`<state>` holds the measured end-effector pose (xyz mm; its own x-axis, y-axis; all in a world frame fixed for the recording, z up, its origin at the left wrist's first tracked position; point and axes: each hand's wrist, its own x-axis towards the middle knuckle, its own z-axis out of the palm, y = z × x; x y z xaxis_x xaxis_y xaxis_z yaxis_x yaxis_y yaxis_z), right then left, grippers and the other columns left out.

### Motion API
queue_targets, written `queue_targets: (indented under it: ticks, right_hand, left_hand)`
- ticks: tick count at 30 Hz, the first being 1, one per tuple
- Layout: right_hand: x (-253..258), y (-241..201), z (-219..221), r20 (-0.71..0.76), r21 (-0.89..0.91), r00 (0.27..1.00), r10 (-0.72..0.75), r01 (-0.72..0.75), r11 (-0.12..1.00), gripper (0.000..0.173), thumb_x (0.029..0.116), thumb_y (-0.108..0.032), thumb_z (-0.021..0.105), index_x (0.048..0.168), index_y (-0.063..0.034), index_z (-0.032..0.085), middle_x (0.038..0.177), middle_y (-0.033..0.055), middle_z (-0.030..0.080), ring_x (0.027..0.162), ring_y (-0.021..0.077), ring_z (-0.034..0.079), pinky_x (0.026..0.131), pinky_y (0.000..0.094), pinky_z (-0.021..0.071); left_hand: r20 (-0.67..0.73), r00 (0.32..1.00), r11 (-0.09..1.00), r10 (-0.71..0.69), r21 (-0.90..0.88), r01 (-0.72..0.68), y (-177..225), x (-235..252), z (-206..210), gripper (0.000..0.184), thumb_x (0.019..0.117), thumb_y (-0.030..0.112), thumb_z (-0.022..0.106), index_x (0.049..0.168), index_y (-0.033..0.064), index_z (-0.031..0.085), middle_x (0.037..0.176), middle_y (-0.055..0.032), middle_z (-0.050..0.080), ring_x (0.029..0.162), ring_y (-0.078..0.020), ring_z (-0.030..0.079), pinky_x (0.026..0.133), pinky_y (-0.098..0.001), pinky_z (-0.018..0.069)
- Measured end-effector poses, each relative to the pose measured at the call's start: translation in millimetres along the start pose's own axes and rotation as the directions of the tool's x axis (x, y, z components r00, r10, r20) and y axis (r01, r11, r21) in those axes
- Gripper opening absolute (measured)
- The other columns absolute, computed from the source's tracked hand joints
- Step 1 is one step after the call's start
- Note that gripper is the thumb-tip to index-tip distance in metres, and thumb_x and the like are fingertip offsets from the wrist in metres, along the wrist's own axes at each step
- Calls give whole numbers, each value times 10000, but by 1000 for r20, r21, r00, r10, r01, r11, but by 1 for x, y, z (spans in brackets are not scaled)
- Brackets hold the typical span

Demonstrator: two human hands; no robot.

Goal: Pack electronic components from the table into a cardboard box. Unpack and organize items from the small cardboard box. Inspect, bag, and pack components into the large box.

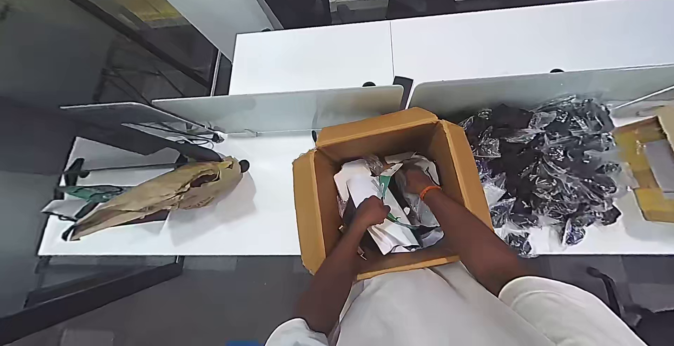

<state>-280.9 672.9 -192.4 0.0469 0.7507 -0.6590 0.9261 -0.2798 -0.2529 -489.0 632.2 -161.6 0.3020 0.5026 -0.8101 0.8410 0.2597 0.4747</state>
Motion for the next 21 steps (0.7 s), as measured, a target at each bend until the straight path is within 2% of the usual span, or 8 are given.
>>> queue_targets:
  ticks: [3,5,7,10,13,18,19,21]
  right_hand:
    - [-21,-13,23,55,-206,996,-74,84,975,460,913,-131,651,1332,50,588,1277,336,605,1197,539,575,963,712,474]
    - [-49,-31,28,137,-330,985,-107,148,932,312,957,-108,582,1190,89,644,1189,327,640,1126,530,606,922,700,480]
    - [-74,-39,31,187,-392,970,-155,218,894,236,957,-90,569,1076,85,674,1095,303,665,1043,503,642,855,678,510]
    - [-108,-41,27,220,-399,958,-185,262,879,199,970,-39,543,1032,84,687,1070,307,668,1053,515,633,869,682,506]
    - [-133,-27,23,242,-423,948,-206,294,857,169,954,10,543,1024,54,690,1030,289,676,993,502,655,804,668,528]
    - [-155,12,-16,147,-305,969,-199,236,923,184,895,-58,628,1057,-25,707,1058,237,694,989,458,672,787,655,531]
    - [-159,21,-27,74,-229,969,-234,245,942,197,868,-56,630,1048,-56,710,1024,209,706,964,432,683,779,645,537]
    - [-166,35,-50,-39,33,959,-282,284,958,185,914,-77,568,1061,-68,680,974,153,693,929,340,682,793,573,548]
  left_hand:
    - [7,1000,999,-19,-38,19,3,1,2,410,989,404,519,848,57,686,751,-67,701,664,-188,686,665,-454,571]
    - [8,1000,999,-24,-41,24,4,3,4,418,987,413,518,853,57,692,762,-71,709,683,-195,696,682,-466,576]
    - [12,999,999,-29,-38,30,5,3,4,429,988,423,519,847,58,693,749,-67,707,674,-196,693,676,-470,572]
    - [21,999,999,-33,-26,34,3,3,4,422,986,414,512,836,60,686,734,-63,698,656,-190,682,662,-464,563]
    - [25,999,999,-33,-21,33,2,6,3,419,979,415,518,858,54,693,766,-75,714,689,-204,699,687,-476,571]
    - [20,999,999,-31,-13,32,3,4,2,413,965,419,542,900,45,703,795,-93,721,721,-222,710,712,-495,580]
    - [24,999,1000,-30,4,30,3,4,2,417,964,427,541,903,47,703,805,-94,722,732,-226,712,719,-501,580]
    - [22,1000,999,-20,44,19,6,3,1,428,957,438,547,908,42,705,834,-109,728,767,-250,719,737,-533,578]
